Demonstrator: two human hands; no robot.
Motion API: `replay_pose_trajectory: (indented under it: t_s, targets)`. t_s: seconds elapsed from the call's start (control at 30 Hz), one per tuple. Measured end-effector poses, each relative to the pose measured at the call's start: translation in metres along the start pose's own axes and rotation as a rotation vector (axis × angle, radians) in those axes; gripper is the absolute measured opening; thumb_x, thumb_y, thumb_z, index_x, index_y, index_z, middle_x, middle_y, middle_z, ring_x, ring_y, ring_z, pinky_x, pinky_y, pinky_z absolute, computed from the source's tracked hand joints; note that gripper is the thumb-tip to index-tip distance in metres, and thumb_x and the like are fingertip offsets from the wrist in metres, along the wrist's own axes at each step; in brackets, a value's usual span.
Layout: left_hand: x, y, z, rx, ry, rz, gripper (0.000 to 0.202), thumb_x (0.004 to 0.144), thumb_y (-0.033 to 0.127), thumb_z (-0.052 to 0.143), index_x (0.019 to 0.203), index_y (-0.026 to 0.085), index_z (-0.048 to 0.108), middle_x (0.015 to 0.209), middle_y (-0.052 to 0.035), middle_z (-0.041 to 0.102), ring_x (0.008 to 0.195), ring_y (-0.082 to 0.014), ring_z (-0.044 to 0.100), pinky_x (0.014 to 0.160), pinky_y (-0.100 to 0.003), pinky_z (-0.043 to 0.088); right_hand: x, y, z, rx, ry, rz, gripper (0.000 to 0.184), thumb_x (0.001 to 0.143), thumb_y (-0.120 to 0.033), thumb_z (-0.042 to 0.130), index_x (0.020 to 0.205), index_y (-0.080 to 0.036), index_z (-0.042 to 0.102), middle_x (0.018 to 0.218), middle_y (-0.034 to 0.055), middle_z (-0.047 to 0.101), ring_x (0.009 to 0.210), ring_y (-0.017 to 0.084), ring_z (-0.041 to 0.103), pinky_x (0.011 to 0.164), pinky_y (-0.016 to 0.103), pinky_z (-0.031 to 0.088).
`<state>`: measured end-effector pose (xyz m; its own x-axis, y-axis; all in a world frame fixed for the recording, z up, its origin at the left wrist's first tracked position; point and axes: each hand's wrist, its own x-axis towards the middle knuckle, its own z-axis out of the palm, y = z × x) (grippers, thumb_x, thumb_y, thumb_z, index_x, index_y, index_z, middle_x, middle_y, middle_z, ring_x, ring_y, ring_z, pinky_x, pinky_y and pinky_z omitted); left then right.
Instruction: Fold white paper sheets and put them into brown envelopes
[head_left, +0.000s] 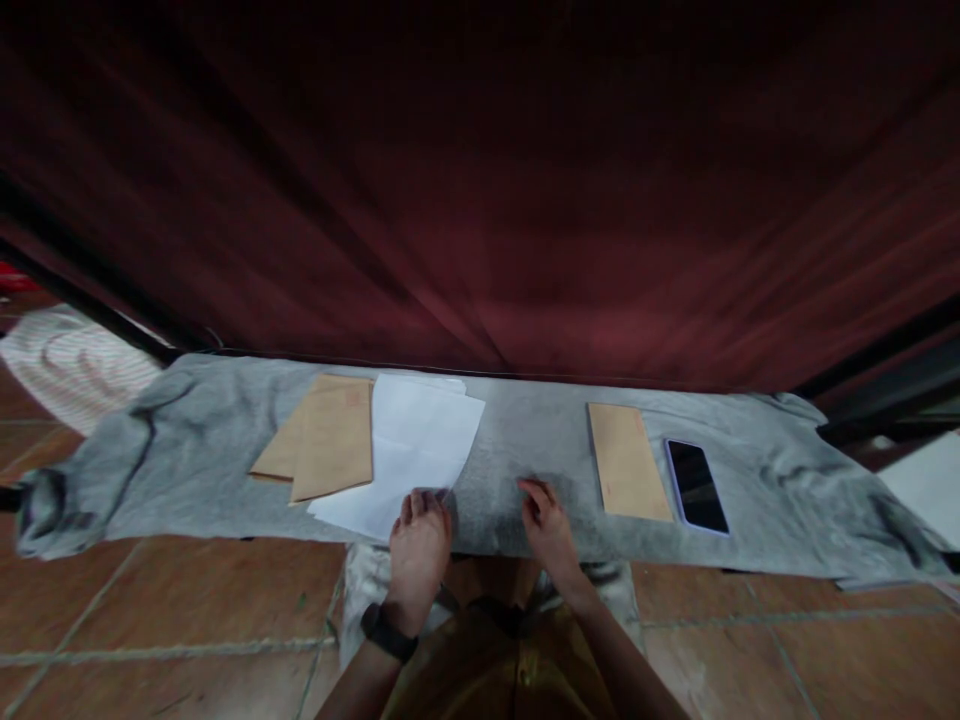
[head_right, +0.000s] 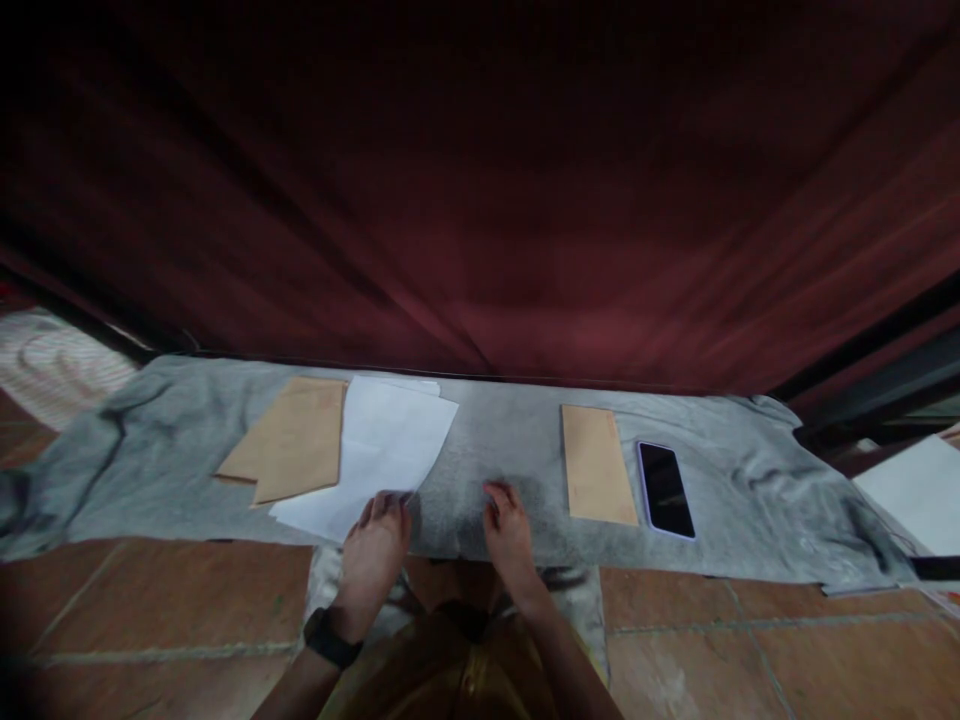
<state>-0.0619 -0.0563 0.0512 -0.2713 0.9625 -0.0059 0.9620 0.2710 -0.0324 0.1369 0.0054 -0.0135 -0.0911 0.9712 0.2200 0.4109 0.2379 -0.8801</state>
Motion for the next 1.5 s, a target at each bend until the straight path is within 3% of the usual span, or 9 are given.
replay_pose_trajectory:
  t_s: [0.17,0.3,0.47,0.67,0.8,1.03,1.13,1.33,1.5]
  targets:
    - [0.003,0.015,-0.021,-0.055,-0.020,0.061,0.034,0.094,0.008,0.038,0.101,0.016,0.071,0.097,-0.0125,0.070,0.088,-0.0253,0.068,0.070,-0.034,0.054,0.014,-0.009,0.017,0.183,-0.063,0.186,0.025,0.090,-0.038,0.055,0.103,-0.027,0.073,0.101,0.0055,0.073,0.088,0.023,0.069,0.081,0.038,0.058]
    - [-0.012,0.062,-0.024,-0.108,-0.018,0.176,0.033,0.090,0.005,0.044,0.105,0.018,0.071,0.099,-0.0109,0.071,0.089,-0.0241,0.068,0.072,-0.034,0.056,0.032,-0.012,0.019,0.443,-0.078,0.378,0.039,0.090,-0.058,0.050,0.096,-0.025,0.071,0.088,0.0055,0.073,0.080,0.024,0.069,0.068,0.036,0.059]
    - [-0.036,0.109,-0.012,-0.325,-0.005,0.353,0.029,0.093,0.016,0.052,0.115,0.021,0.069,0.109,-0.0106,0.073,0.096,-0.0252,0.069,0.082,-0.039,0.057,0.042,0.001,0.001,0.339,-0.011,0.329,0.025,0.073,-0.049,0.066,0.075,-0.024,0.065,0.068,0.0001,0.064,0.065,0.020,0.061,0.061,0.031,0.051]
    - [-0.010,0.059,0.017,-0.553,0.194,0.213,0.044,0.098,0.039,0.047,0.136,0.020,0.059,0.143,-0.0155,0.058,0.132,-0.0312,0.055,0.109,-0.048,0.046,0.044,0.030,-0.033,0.248,0.090,0.333,0.026,0.072,-0.047,0.060,0.080,-0.022,0.062,0.065,-0.0024,0.058,0.063,0.018,0.056,0.061,0.030,0.049]
    - [0.009,0.033,0.035,-0.487,0.268,0.179,0.056,0.098,0.043,0.046,0.148,0.018,0.046,0.158,-0.0178,0.041,0.149,-0.0338,0.033,0.117,-0.052,0.035,0.039,0.028,-0.039,0.083,0.158,0.257,0.037,0.080,-0.038,0.057,0.112,-0.019,0.064,0.087,0.0055,0.068,0.081,0.024,0.065,0.076,0.037,0.054]
    - [0.015,0.067,0.047,-0.318,0.286,0.403,0.056,0.099,0.026,0.038,0.154,0.013,0.036,0.162,-0.0146,0.035,0.152,-0.0275,0.027,0.123,-0.050,0.027,0.020,-0.026,-0.023,-0.625,0.096,-0.145,0.059,0.099,-0.023,0.042,0.156,-0.015,0.033,0.162,0.0156,0.033,0.147,0.034,0.031,0.119,0.059,0.024]
    - [0.022,0.077,0.051,-0.261,0.249,0.516,0.056,0.097,0.020,0.037,0.153,0.011,0.037,0.160,-0.0145,0.039,0.151,-0.0273,0.029,0.122,-0.050,0.029,0.021,-0.036,-0.015,-0.804,0.037,-0.104,0.057,0.101,-0.021,0.040,0.156,-0.014,0.034,0.165,0.0149,0.024,0.151,0.035,0.023,0.121,0.063,0.014]
    - [0.029,0.075,0.059,-0.213,0.204,0.593,0.061,0.090,0.016,0.045,0.150,0.008,0.041,0.160,-0.0173,0.037,0.152,-0.0280,0.025,0.125,-0.051,0.024,0.022,-0.014,-0.001,-0.736,-0.187,-0.215,0.047,0.105,-0.029,0.039,0.150,-0.019,0.046,0.160,0.0109,0.039,0.147,0.026,0.035,0.119,0.047,0.031]
    - [0.033,0.064,0.058,-0.245,0.217,0.623,0.055,0.096,0.021,0.040,0.150,0.007,0.041,0.158,-0.0154,0.041,0.150,-0.0234,0.031,0.125,-0.044,0.027,0.017,0.002,0.004,-0.768,-0.148,-0.214,0.050,0.104,-0.029,0.044,0.152,-0.018,0.043,0.159,0.0131,0.039,0.148,0.027,0.033,0.119,0.048,0.029]
